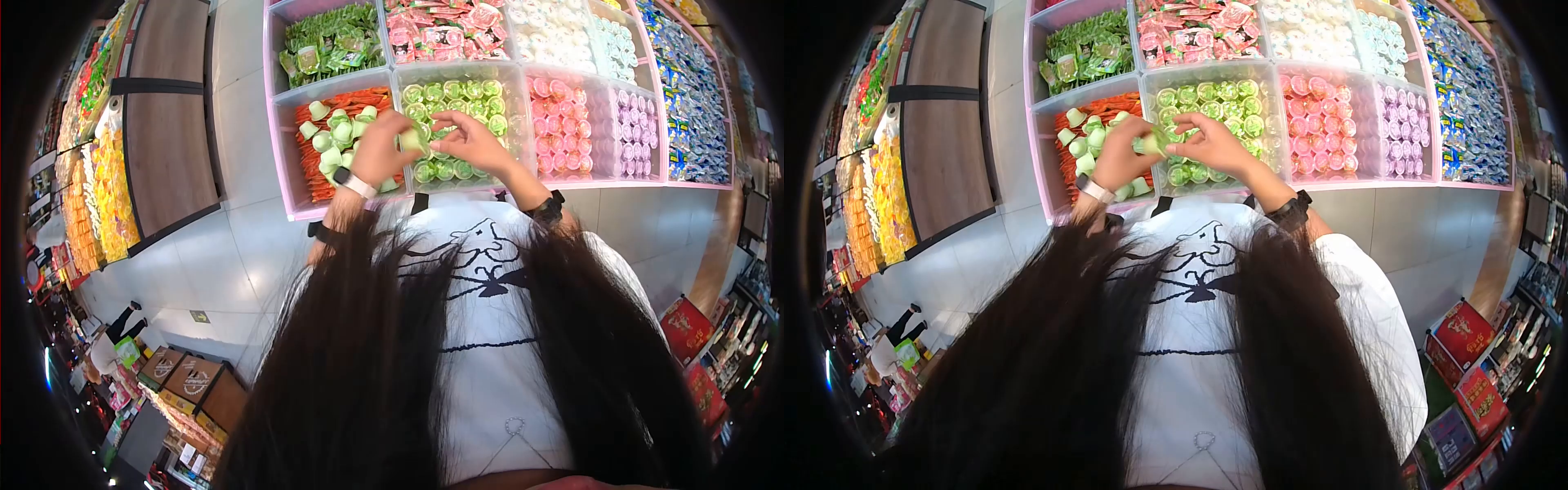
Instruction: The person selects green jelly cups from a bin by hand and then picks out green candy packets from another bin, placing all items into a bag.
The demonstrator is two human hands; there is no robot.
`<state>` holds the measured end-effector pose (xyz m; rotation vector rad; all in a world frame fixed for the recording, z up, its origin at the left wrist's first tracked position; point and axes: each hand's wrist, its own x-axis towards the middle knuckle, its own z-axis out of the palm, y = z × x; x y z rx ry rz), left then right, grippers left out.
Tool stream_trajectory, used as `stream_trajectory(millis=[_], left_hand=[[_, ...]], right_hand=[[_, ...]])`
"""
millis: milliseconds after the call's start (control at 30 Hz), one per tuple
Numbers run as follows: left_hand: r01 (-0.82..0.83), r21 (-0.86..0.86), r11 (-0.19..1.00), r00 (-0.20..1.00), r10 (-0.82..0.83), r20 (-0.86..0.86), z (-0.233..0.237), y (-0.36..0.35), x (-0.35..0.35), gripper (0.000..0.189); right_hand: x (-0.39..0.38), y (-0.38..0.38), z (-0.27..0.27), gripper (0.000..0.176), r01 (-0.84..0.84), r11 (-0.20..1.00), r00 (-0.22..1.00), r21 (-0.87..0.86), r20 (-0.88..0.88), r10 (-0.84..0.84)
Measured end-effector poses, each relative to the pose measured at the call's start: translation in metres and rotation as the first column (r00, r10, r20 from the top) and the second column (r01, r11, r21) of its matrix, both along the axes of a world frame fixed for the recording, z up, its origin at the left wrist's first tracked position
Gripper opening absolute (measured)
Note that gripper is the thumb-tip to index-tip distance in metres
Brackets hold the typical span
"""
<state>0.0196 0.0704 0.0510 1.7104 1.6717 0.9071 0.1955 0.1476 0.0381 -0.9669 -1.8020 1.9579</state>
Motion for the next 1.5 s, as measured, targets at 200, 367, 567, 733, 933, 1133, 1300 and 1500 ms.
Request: stream_trajectory(millis=[200,367,567,733,933,1133,1300,1500], left_hand=[[0.137,-0.034,0.990,0.991,-0.136,0.012,-0.010,-0.006,0.036,0.035],[0.154,0.014,0.988,0.986,-0.154,0.066,-0.012,0.001,0.053,0.037],[0.116,-0.022,0.993,0.992,-0.115,0.043,-0.020,0.006,0.043,0.029],[0.056,-0.050,0.997,0.997,-0.053,0.057,-0.023,0.000,0.026,0.028],[-0.010,-0.083,0.996,0.999,0.015,0.052,-0.018,-0.009,0.019,0.026],[-0.055,-0.141,0.988,0.998,0.059,0.023,-0.026,-0.017,0.006,0.027],[-0.111,-0.211,0.971,0.988,0.131,0.084,-0.028,-0.024,0.002,0.027],[-0.189,-0.131,0.973,0.981,0.183,-0.057,-0.039,-0.031,-0.013,0.026]], right_hand=[[0.017,-0.003,0.018,0.039,-0.155,0.980,0.962,0.124,0.245,0.121],[0.044,0.005,-0.001,0.038,-0.157,0.938,0.892,0.309,0.452,0.000],[0.080,0.015,-0.043,0.016,-0.453,0.678,0.623,0.579,0.749,-0.223],[0.079,0.014,-0.059,0.014,-0.493,0.719,0.492,0.490,0.838,-0.234],[0.071,0.017,-0.075,0.015,-0.508,0.729,0.419,0.459,0.871,-0.257],[0.070,0.021,-0.089,0.018,-0.507,0.721,0.448,0.472,0.859,-0.247],[0.075,0.019,-0.100,0.020,-0.467,0.712,0.489,0.524,0.824,-0.286],[0.075,0.015,-0.085,0.020,-0.342,0.693,0.582,0.634,0.722,-0.374]])
